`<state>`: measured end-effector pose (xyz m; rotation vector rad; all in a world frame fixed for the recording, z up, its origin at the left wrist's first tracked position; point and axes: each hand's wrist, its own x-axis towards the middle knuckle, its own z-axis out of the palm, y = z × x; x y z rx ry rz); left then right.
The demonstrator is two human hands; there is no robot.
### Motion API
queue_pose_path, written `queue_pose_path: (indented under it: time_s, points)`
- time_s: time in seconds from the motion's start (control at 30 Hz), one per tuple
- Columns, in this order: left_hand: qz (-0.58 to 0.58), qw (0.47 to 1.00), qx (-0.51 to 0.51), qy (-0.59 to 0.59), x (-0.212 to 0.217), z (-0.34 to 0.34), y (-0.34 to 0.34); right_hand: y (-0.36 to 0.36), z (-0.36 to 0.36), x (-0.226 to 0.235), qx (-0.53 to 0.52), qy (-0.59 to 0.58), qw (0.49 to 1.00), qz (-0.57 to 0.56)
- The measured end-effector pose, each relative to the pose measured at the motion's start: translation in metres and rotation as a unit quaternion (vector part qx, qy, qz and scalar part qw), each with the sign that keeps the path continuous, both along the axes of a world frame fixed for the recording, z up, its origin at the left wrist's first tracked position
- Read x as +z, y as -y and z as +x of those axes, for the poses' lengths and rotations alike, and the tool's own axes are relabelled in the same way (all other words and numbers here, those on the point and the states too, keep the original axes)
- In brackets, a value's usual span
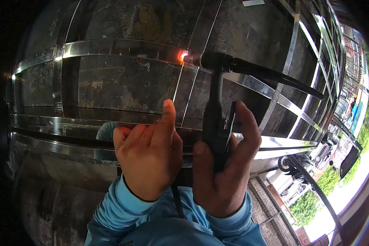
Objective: The person aligns a metal frame by tapping it with a hammer, welds the joints using a welding torch and filler rod, and then handles the welding torch.
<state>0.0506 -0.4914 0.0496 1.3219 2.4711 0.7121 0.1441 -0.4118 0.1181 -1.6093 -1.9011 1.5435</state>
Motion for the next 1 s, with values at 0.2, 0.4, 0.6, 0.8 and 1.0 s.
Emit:
queue_pose_path:
  time_s: [0.2,0.4,0.6,0.8,1.0]
  points:
    - [0.009,1.000,0.003,0.009,0.000,-0.002,0.001,0.000,-0.002,0.000,-0.004,-0.001,1.000,-0.012]
    - [0.005,1.000,-0.002,0.016,-0.001,-0.002,0.000,-0.001,0.000,-0.003,-0.011,-0.004,1.000,-0.005]
    - [0.013,1.000,0.000,0.005,-0.003,-0.002,0.000,-0.003,0.004,-0.003,-0.012,-0.010,1.000,-0.012]
    - [0.013,1.000,0.000,0.002,-0.001,-0.002,-0.001,-0.003,0.007,-0.006,-0.005,-0.014,1.000,-0.002]
    - [0.012,1.000,-0.007,0.020,-0.002,-0.006,0.002,0.015,0.011,0.007,-0.049,-0.037,0.997,-0.037]
